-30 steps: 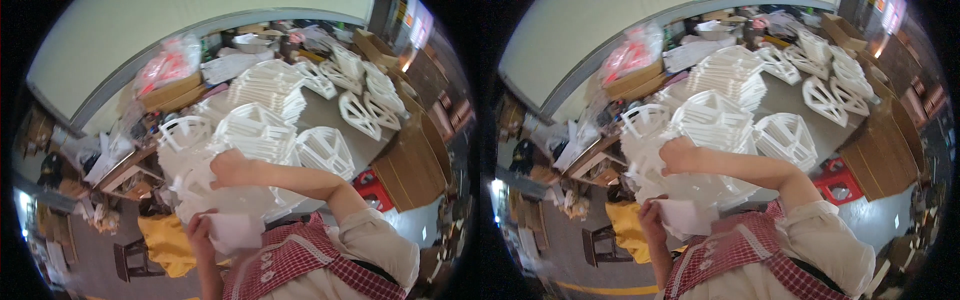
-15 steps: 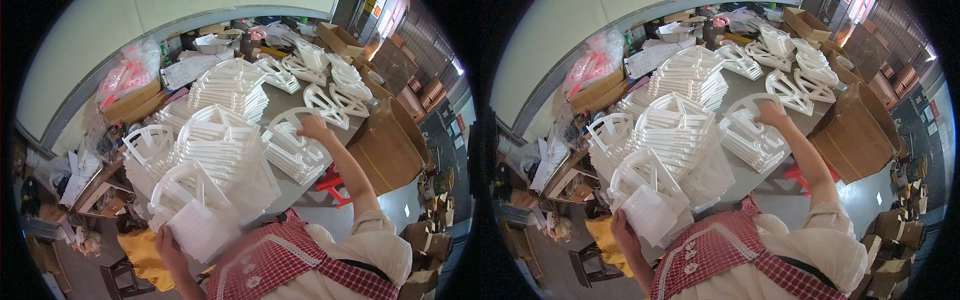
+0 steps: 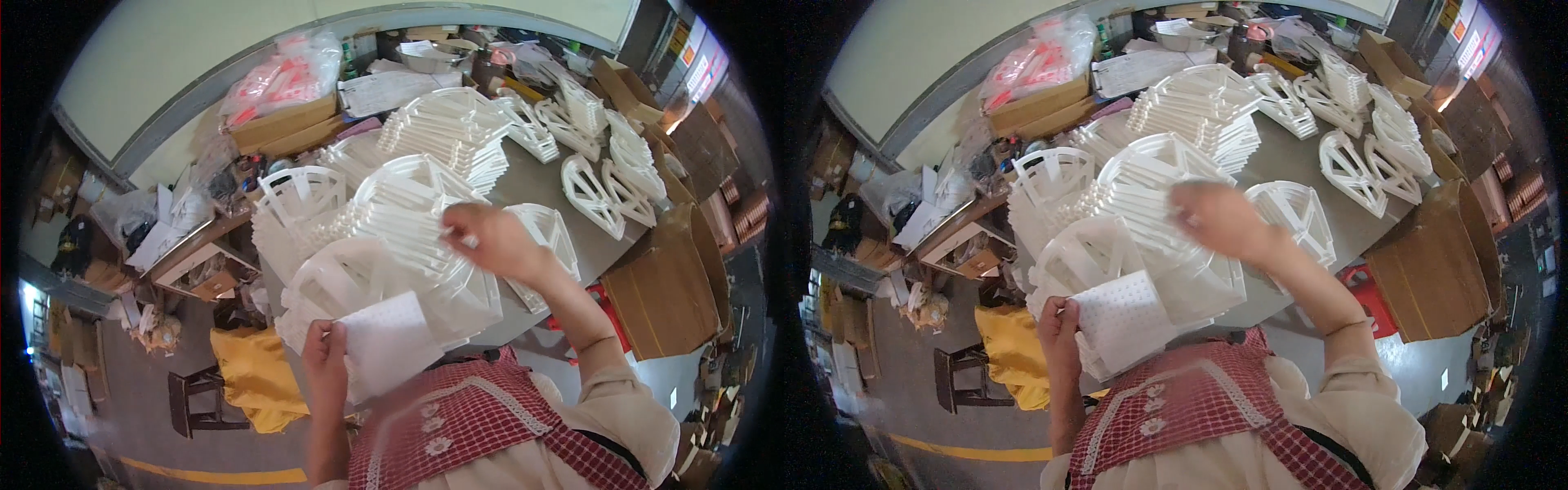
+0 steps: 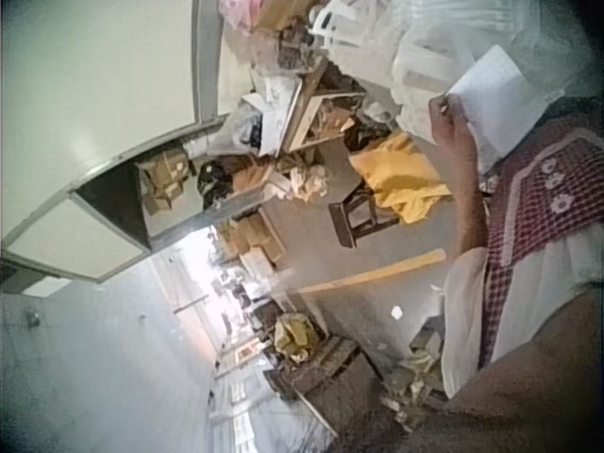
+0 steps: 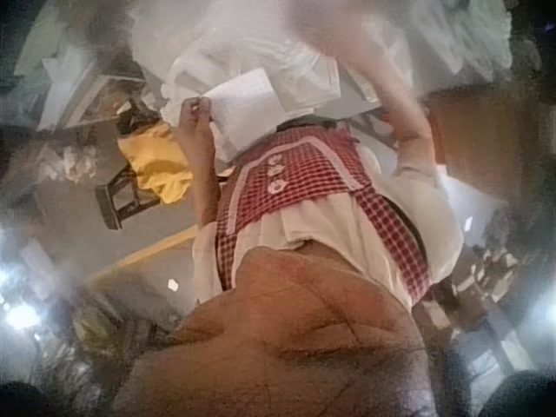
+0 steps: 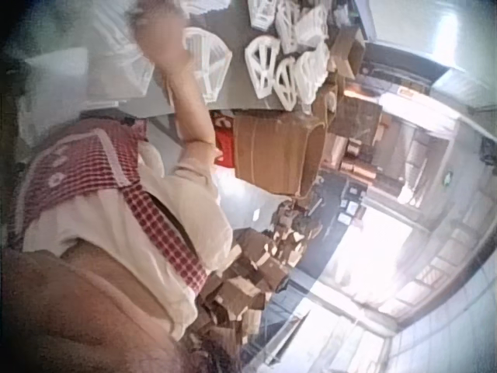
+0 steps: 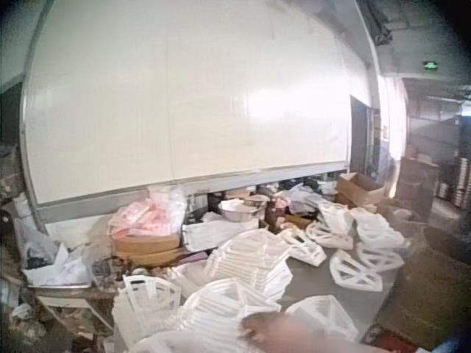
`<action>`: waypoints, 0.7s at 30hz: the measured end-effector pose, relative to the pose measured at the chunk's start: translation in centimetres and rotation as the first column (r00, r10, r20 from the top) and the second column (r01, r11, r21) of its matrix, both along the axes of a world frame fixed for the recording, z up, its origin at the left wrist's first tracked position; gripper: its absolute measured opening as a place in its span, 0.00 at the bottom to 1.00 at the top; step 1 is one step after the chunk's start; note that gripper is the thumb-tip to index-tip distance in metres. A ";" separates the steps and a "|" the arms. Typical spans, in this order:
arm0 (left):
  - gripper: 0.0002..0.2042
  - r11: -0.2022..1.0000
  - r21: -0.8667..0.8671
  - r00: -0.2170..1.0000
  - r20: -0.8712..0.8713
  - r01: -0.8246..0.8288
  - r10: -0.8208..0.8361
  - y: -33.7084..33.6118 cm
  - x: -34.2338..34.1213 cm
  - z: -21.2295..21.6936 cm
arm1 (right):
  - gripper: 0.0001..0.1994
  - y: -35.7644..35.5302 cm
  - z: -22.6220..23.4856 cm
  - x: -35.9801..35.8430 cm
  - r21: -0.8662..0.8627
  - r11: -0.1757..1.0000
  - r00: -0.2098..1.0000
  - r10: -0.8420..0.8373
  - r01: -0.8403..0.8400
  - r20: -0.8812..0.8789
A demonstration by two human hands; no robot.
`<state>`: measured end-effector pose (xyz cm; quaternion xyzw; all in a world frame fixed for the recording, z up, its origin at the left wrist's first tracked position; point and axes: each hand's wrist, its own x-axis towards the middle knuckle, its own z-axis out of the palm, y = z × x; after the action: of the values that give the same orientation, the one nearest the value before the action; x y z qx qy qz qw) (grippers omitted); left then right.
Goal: The person picks up white plastic shelf components from a table, organizes them into stacks, and places the stacks into a large cardboard box on the floor.
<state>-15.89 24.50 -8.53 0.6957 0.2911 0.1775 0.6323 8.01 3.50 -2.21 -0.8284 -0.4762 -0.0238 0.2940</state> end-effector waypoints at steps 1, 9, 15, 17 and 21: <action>0.07 1.000 0.017 1.000 -0.009 0.015 -0.015 -0.5 0.4 0.7 | 0.10 1.7 0.5 -1.5 0.092 0.978 0.983 0.184 -0.185 0.014; 0.06 0.987 0.131 0.995 0.065 -0.090 0.082 -0.6 -0.9 0.0 | 0.12 10.1 -0.2 -8.8 -0.130 0.859 0.815 0.512 -0.496 0.271; 0.05 0.969 -0.211 0.980 0.122 -0.129 0.157 0.8 -1.7 -2.8 | 0.05 11.0 -1.0 -9.9 -0.158 0.730 0.640 0.666 -0.665 0.382; 0.05 0.965 -0.233 0.983 0.109 -0.118 0.146 1.0 -1.5 -3.9 | 0.04 11.9 -1.0 -8.3 -0.112 0.746 0.693 0.656 -0.657 0.300; 0.07 0.980 -0.157 0.992 0.027 -0.121 0.127 0.5 -0.4 -4.7 | 0.04 15.5 -2.1 -2.9 -0.287 0.803 0.836 0.548 -0.522 0.014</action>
<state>-16.28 25.02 -13.28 0.6215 0.3351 0.2059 0.6775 5.14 19.01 -4.31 -0.6903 -0.7028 0.0857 0.1490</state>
